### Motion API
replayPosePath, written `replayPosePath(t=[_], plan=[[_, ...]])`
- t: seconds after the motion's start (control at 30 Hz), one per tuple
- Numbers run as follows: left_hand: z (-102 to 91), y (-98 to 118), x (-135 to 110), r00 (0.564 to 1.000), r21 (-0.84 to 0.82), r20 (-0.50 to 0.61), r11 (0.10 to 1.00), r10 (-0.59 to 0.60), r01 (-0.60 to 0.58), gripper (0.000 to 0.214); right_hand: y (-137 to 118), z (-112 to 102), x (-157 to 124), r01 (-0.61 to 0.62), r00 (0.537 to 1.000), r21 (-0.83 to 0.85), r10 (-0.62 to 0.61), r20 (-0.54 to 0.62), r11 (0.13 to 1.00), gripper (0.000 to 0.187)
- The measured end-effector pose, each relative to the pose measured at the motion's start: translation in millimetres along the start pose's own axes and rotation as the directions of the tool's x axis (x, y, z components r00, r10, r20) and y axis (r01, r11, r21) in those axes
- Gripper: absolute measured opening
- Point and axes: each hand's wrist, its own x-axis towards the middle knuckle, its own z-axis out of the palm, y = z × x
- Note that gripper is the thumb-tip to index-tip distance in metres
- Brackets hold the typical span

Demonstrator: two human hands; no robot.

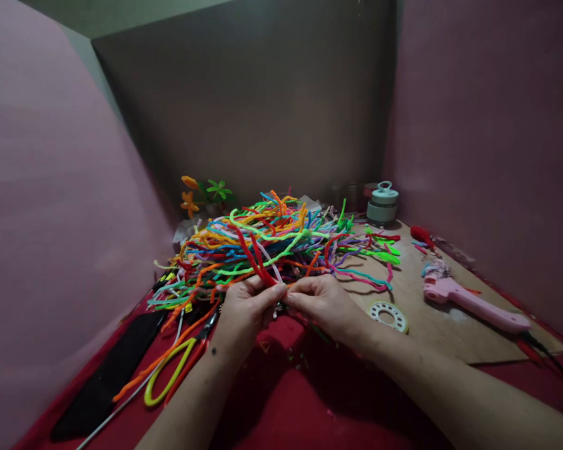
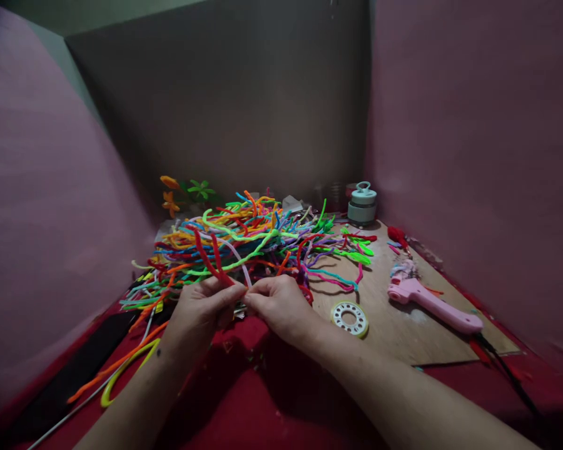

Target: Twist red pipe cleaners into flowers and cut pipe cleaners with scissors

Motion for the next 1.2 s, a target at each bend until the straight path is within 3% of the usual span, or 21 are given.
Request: replayPosePath(t=[0.23,0.4,0.57,1.2], plan=[[-1.6,3.4,3.6,0.992,-0.181,-0.123,0.983,-0.011,-0.011,0.021,8.6,5.2,1.5,-0.150,0.988,0.000,0.150,0.035,0.989,0.021],[-2.9,1.4,3.6,0.997,-0.142,-0.074,0.990,-0.008,-0.003,0.020,6.2,4.4,1.1,-0.036,0.998,0.075,0.032,0.051,0.997,0.012],[1.8,-1.5,2.5,1.000,-0.136,-0.017,0.991,-0.007,0.005,0.019,5.6,3.9,0.2,-0.076,0.997,0.103,0.076,0.006,0.992,0.012],[2.6,-2.6,2.6,0.998,-0.082,0.019,0.995,-0.060,0.062,0.021,17.2,2.5,3.9,-0.155,0.987,0.351,0.133,0.086,0.923,0.012]])
